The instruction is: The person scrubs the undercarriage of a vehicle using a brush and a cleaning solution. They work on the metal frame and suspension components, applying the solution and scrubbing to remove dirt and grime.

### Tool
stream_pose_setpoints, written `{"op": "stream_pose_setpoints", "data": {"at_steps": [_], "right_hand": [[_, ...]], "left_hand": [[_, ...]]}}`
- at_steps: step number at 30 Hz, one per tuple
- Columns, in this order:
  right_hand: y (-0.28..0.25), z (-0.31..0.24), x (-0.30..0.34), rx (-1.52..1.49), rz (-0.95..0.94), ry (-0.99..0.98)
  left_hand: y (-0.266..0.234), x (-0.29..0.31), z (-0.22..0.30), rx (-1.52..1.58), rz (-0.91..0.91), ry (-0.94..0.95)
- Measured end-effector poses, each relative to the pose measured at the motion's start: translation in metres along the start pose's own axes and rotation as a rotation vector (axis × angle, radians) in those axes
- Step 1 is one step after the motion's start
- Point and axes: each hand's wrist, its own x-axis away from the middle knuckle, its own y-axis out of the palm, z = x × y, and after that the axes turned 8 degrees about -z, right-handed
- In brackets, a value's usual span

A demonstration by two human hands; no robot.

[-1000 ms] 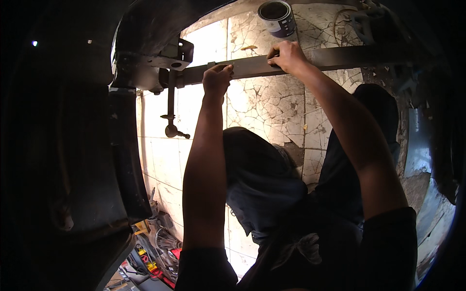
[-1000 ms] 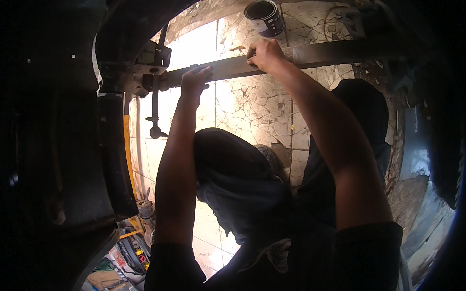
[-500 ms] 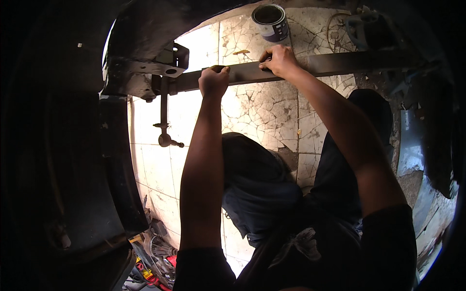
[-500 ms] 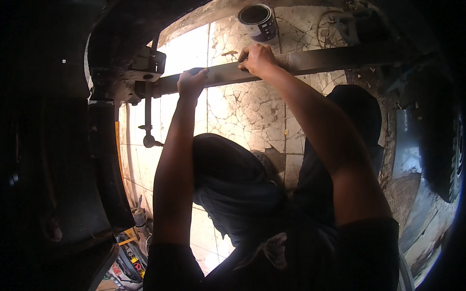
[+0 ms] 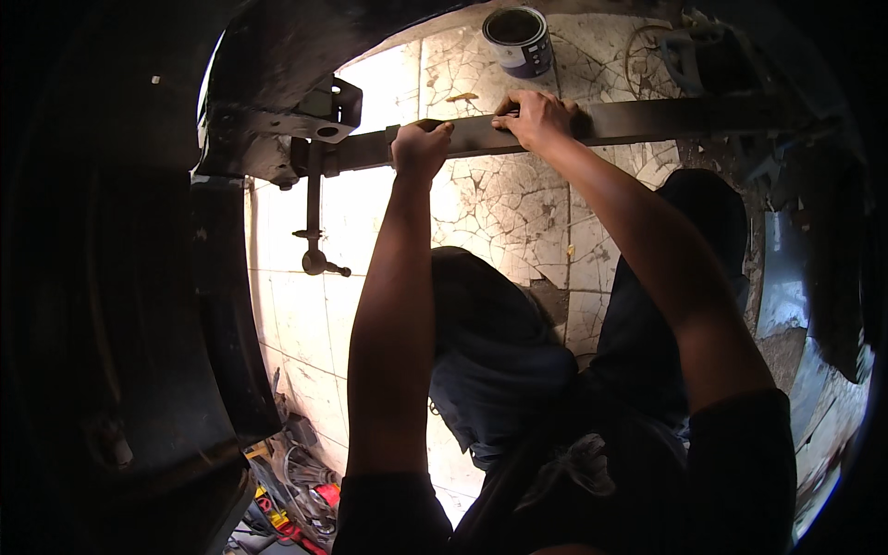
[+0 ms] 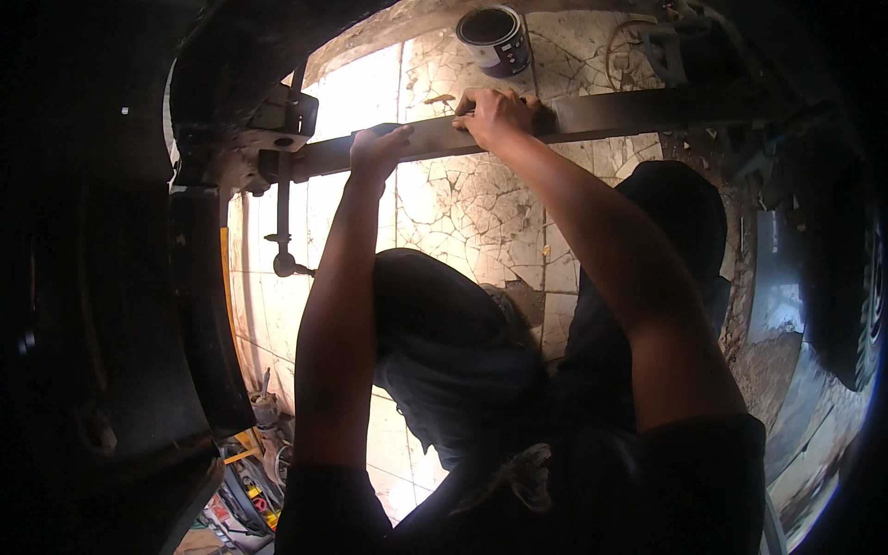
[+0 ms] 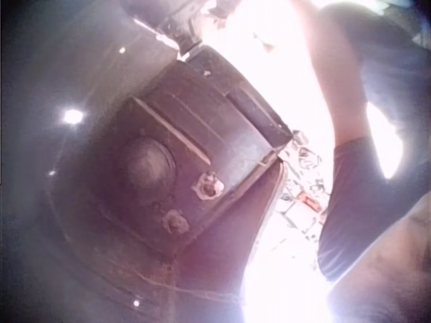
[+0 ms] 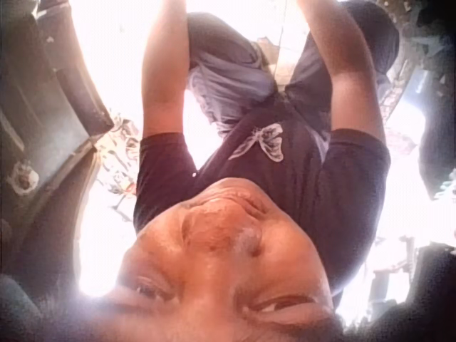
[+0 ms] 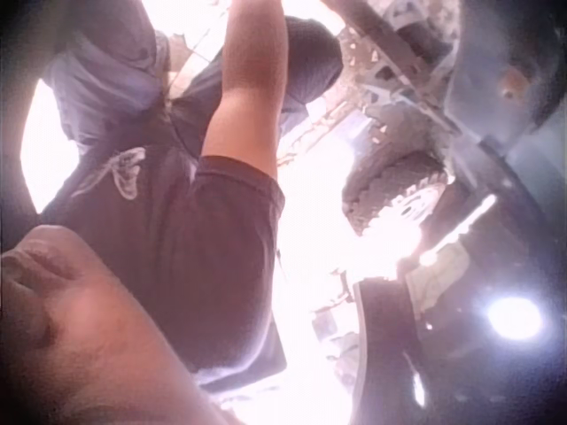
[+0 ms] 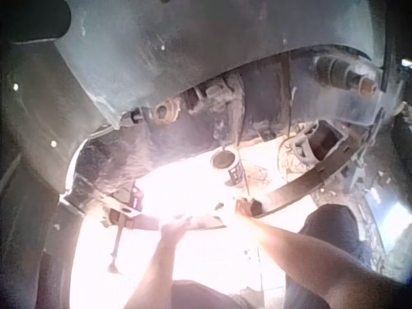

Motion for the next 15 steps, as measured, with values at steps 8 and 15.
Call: {"op": "stream_pose_setpoints", "data": {"at_steps": [8, 15], "right_hand": [[0.005, 0.032, -0.012, -0.046, -0.093, -0.031], [0.001, 0.009, 0.007, 0.029, 0.031, -0.035]], "left_hand": [[0.003, -0.003, 0.014, -0.123, -0.009, -0.038], [0.013, 0.015, 0.051, -0.058, -0.035, -0.107]]}}
